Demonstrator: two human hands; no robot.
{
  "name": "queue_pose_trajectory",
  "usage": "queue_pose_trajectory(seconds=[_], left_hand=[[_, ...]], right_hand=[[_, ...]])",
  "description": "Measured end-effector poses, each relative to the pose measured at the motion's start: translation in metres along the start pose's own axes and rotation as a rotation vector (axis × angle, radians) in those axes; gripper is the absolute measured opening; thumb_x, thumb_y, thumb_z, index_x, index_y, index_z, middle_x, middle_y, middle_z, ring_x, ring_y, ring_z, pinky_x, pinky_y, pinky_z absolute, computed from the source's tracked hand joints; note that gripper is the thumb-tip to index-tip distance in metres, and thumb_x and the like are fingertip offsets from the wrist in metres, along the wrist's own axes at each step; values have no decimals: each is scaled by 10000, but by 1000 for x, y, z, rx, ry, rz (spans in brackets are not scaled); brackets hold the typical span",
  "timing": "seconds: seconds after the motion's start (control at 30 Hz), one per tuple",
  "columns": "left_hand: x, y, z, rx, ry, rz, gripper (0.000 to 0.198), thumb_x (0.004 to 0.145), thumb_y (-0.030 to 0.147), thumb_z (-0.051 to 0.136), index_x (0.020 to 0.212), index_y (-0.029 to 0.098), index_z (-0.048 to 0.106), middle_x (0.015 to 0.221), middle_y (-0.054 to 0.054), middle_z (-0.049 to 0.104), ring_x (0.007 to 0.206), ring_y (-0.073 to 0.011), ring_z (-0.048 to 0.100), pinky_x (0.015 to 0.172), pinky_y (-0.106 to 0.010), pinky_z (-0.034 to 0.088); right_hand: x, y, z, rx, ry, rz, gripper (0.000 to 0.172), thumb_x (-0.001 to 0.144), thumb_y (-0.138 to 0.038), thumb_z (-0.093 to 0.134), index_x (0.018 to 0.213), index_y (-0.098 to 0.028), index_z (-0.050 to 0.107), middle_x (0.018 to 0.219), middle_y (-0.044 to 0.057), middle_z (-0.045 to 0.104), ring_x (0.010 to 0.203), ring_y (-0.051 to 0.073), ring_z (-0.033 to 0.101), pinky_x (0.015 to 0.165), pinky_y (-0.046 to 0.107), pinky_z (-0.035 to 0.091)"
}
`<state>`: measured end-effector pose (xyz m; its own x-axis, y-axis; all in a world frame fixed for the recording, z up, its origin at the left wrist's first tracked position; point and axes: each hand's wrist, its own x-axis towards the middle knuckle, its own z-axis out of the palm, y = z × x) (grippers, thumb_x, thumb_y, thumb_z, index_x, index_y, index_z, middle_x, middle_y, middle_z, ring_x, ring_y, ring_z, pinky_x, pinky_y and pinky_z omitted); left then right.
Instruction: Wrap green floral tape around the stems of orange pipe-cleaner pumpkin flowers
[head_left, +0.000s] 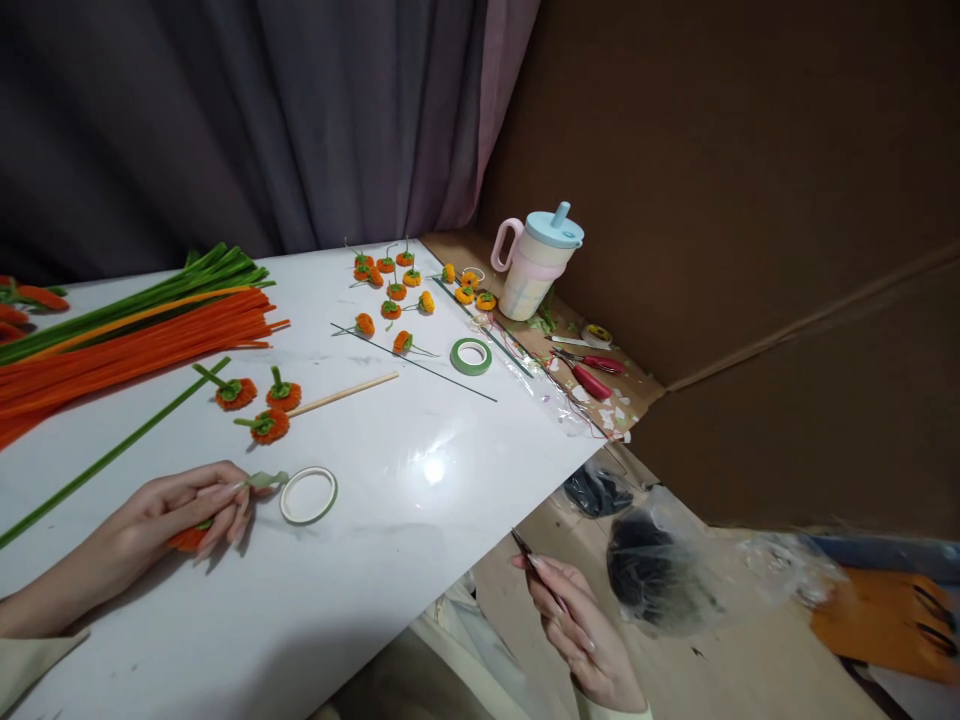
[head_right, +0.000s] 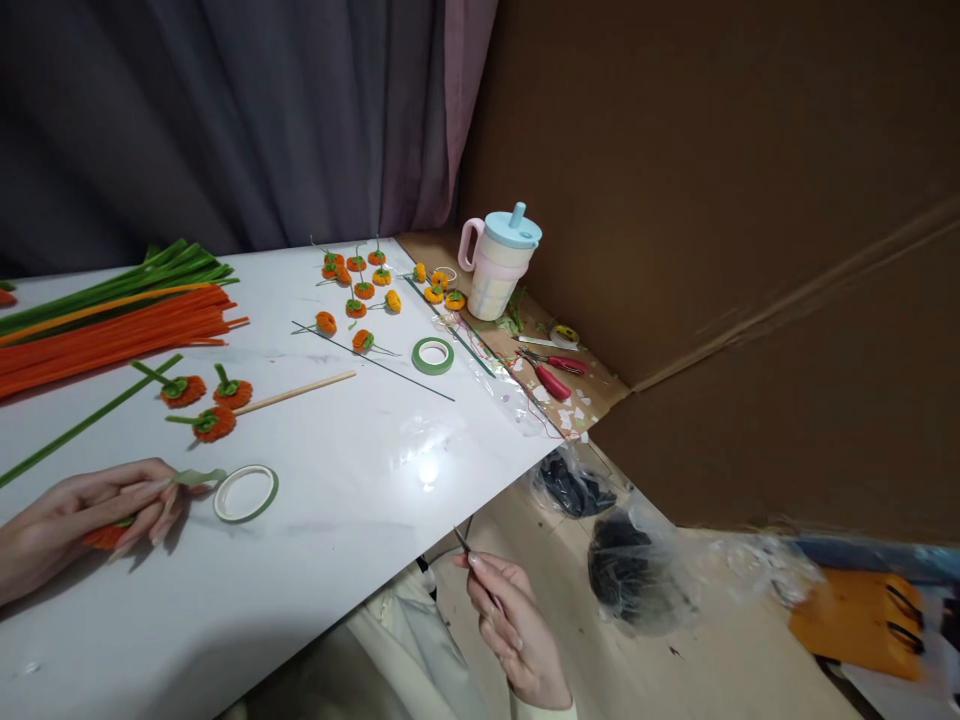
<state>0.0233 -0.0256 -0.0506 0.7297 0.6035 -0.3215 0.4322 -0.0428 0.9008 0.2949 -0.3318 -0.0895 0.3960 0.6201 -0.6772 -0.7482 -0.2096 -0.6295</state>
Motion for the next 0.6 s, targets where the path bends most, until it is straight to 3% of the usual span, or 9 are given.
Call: queue_pose_trajectory(seconds=[0.07,0.6], left_hand=[[0,-2,-1,-54,-83,11,443,853,564,480,669,191,634,574,-50,580,602,-215,552,599,-300,443],[0,-1,-2,-61,-81,26,446,863,559,478,672,190,639,591,-44,589,580,-197,547,591,-282,438]], right_hand=[[0,0,0,9,-2,1,403,593,-458,832,751,-114,694,481,-93,392,306,-62,90,283,112,39],[1,0,-2,9,-7,26,392,608,-448,831,755,-121,672,494,-96,372,323,-53,69,285,128,25]])
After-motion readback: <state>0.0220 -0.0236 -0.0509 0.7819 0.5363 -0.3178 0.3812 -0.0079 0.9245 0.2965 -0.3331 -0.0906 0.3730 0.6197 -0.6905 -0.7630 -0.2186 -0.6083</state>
